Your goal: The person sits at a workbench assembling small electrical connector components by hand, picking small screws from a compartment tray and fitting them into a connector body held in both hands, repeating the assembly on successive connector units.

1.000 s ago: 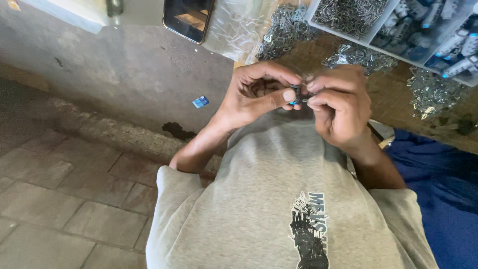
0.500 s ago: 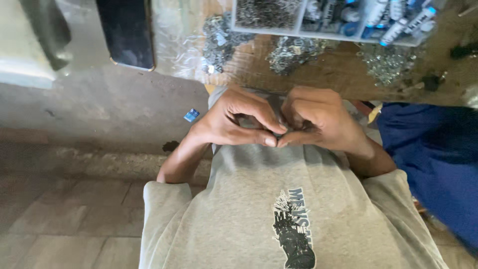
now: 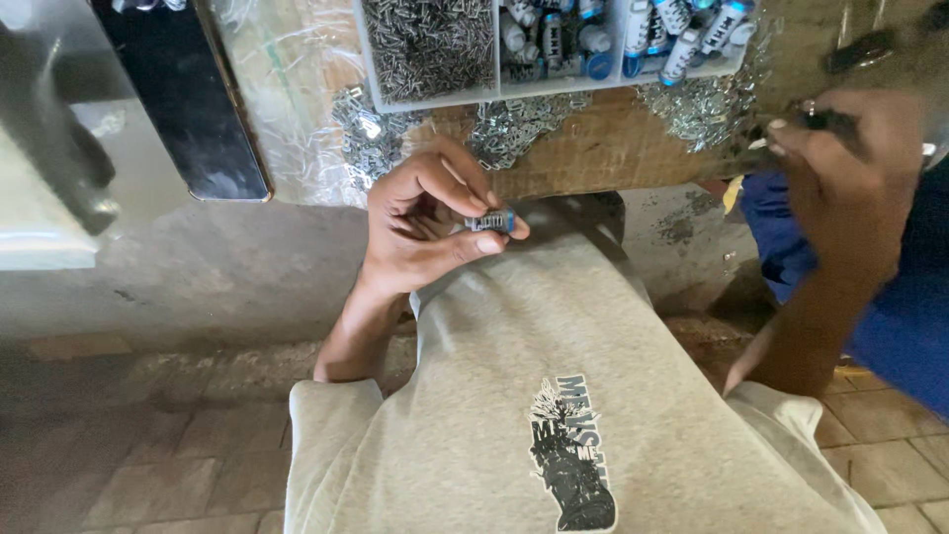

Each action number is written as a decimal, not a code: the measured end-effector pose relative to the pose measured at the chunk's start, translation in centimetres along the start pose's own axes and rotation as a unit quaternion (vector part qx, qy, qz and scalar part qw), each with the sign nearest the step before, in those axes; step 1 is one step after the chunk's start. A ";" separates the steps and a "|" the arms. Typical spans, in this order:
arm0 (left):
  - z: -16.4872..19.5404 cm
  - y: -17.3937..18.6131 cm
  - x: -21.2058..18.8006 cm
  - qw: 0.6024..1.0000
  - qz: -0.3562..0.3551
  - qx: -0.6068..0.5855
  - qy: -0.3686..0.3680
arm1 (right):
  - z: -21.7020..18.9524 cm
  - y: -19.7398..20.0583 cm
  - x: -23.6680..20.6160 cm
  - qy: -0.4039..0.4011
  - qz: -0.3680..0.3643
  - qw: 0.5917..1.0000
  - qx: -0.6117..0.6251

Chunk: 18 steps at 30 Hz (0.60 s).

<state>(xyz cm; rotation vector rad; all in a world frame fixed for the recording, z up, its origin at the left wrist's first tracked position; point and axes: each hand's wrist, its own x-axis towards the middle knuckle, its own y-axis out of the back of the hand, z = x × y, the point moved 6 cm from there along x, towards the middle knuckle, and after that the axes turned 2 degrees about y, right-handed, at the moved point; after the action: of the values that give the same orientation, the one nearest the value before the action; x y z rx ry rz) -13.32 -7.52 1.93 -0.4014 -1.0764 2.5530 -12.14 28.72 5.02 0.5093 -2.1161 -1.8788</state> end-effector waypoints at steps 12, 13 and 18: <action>1.5 -2.3 -1.2 0.910 0.016 0.395 -0.127 | -13.1 -0.1 6.7 -0.006 0.087 0.856 0.509; 1.8 -2.6 -1.2 0.900 0.030 0.411 -0.140 | -14.4 0.1 7.7 0.006 0.086 0.854 0.514; 3.0 -3.5 -1.2 0.836 0.057 0.511 -0.192 | -16.4 0.5 9.8 0.003 0.024 0.849 0.527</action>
<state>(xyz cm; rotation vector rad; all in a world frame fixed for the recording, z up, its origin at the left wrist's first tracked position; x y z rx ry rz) -12.73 -7.61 6.60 0.3563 0.3515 2.9183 -14.13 9.82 7.27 0.6246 -2.9593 -0.4965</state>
